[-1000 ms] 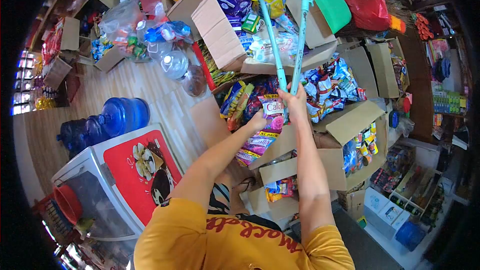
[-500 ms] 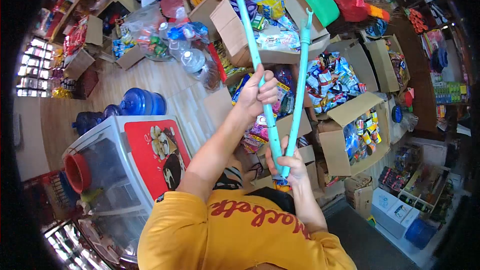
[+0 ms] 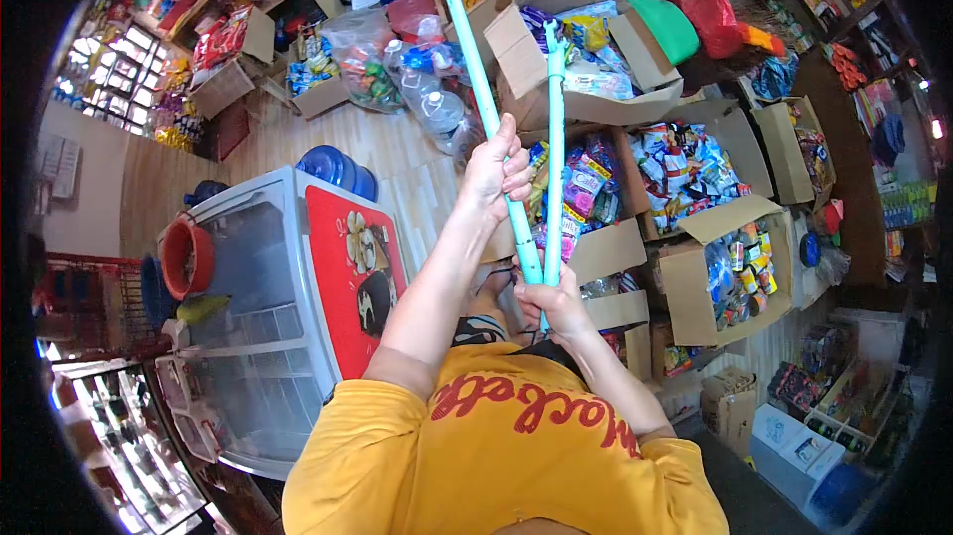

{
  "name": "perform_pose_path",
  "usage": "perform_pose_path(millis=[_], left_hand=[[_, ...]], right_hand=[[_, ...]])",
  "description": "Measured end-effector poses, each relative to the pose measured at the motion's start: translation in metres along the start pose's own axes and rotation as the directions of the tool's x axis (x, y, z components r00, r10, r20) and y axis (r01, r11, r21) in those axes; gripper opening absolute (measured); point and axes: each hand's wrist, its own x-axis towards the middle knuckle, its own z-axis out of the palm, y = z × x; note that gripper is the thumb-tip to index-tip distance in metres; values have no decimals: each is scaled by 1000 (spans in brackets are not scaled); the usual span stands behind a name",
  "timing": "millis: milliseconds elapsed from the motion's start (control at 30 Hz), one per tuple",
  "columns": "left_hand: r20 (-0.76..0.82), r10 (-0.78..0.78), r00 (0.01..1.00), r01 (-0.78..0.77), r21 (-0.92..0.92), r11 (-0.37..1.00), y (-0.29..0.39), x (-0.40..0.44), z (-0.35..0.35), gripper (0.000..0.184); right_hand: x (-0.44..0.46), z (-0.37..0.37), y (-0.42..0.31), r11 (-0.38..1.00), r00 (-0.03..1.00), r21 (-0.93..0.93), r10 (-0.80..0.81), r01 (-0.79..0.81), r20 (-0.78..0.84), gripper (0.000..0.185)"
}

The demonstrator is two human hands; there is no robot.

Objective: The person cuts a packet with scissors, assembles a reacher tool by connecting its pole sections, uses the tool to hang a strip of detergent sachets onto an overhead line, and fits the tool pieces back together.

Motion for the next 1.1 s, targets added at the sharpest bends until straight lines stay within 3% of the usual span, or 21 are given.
perform_pose_path(millis=[233,367,400,500,533,567,633,667,767,800,867,1033,1100], left_hand=[[-385,97,918,-2,238,971,-20,15,-13,41],[-434,161,887,-10,329,944,-41,36,-33,40],[-409,111,906,22,305,952,-42,36,-34,40],[-411,53,910,55,247,967,-35,36,-25,39],[-388,41,921,39,197,980,-27,34,-21,38],[-285,-55,957,65,27,997,-14,34,-27,34],[-259,-123,958,120,-30,992,0,39,-42,29],[-278,-119,953,122,-6,993,5,34,-42,24],[-296,-148,944,164,30,986,11,28,-50,21],[-276,-158,948,166,3,986,11,26,-53,19],[-341,-129,931,145,23,989,8,26,-57,19],[-360,36,932,59,248,967,2,5,-50,20],[-325,47,944,56,301,952,2,-17,-33,19]], right_hand=[[26,-14,39,913,963,-369,-238,177,-128,31],[38,-19,49,808,902,-543,-386,229,-193,27],[37,-23,49,777,899,-595,-390,204,-201,32],[18,-25,20,991,995,-110,63,-72,-81,38],[20,-40,22,981,985,166,77,-103,154,43],[15,-38,14,939,974,301,107,-164,198,43],[5,-26,-8,794,941,533,142,-293,306,45],[9,-33,-6,773,908,542,102,-329,405,45],[19,-45,-2,833,922,463,135,-304,363,44],[19,-41,-4,904,965,356,179,-238,189,42],[17,-35,-9,956,983,237,155,-176,101,43],[25,-23,-18,995,979,-104,-16,-5,-201,41],[48,-40,-27,988,974,-138,-99,72,-202,37]])
